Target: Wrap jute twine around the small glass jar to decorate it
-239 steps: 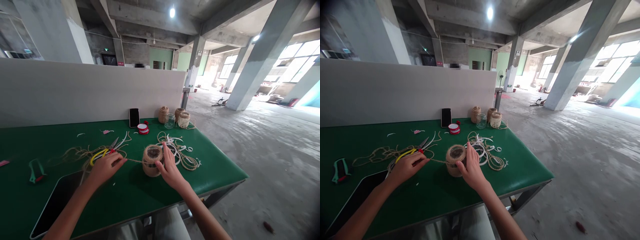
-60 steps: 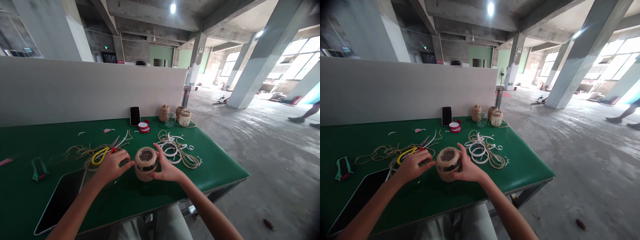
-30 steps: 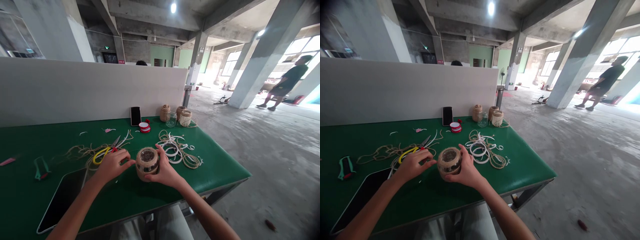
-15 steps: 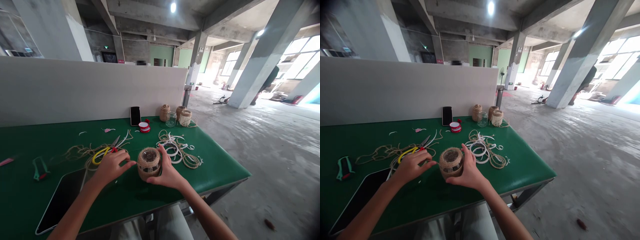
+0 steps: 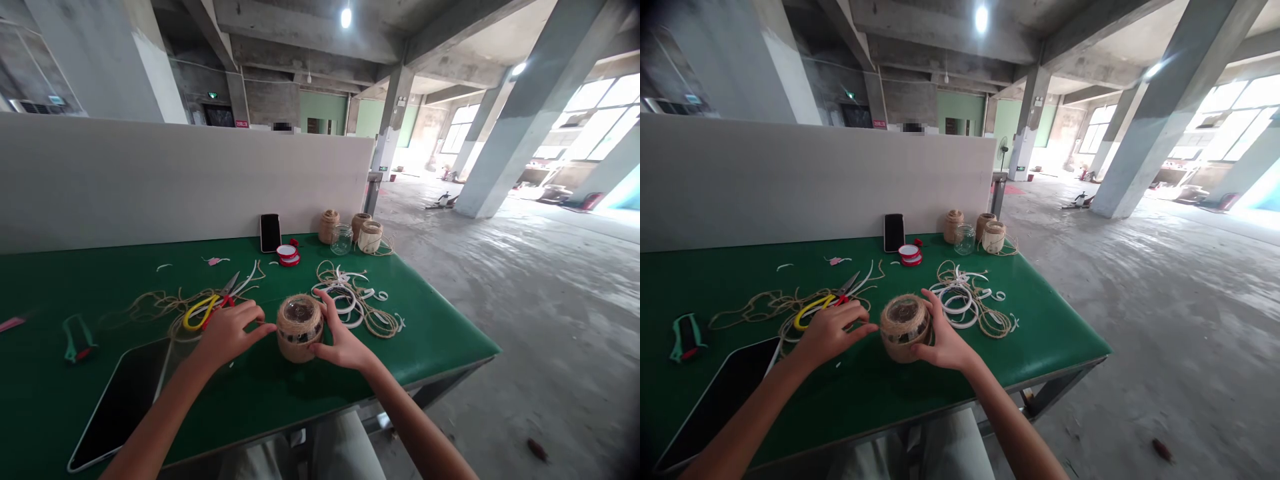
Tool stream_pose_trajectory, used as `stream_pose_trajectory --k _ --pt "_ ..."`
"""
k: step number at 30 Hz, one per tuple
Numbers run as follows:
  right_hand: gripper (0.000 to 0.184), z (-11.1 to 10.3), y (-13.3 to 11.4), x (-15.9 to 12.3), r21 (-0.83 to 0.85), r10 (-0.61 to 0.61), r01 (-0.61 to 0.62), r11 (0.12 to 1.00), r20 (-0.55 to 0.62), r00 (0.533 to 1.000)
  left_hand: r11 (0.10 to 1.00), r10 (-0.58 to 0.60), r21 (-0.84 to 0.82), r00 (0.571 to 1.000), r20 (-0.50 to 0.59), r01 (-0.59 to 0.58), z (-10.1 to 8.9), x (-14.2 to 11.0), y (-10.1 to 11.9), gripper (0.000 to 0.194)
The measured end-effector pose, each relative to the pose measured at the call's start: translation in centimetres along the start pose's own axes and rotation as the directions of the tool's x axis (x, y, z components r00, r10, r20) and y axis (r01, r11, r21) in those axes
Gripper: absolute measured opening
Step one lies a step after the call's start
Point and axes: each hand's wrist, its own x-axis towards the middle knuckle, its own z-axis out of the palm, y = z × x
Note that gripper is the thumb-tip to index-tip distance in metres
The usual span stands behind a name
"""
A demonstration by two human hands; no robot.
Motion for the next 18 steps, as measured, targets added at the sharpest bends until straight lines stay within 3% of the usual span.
stream_pose_trajectory --k 5,8,13,18 --pt "0.121 1.0 -0.4 -0.4 -0.242 0.139 -0.187 0.952 -0.203 0.969 1.0 0.006 -0.005 1.0 0.007 -0.006 0.1 0.0 0.0 0.035" --pt "0.122 1.8 -0.8 -0.3 -0.315 0.168 -0.247 0.916 -0.258 0.951 1.0 0.006 0.014 1.0 -0.002 -0.006 -0.1 0.0 0.0 0.036" --pt "0.117 1.6 -0.6 0.0 -0.259 0.169 -0.225 0.939 -0.223 0.96 1.0 -0.005 0.02 1.0 0.016 0.005 -0.3 0.0 0.0 0.038" --pt "0.107 -0.1 -0.3 0.3 -0.013 0.066 -0.066 0.998 -0.04 0.997 1.0 -0.022 -0.006 0.999 0.037 0.022 -0.5 -0.1 0.1 0.037"
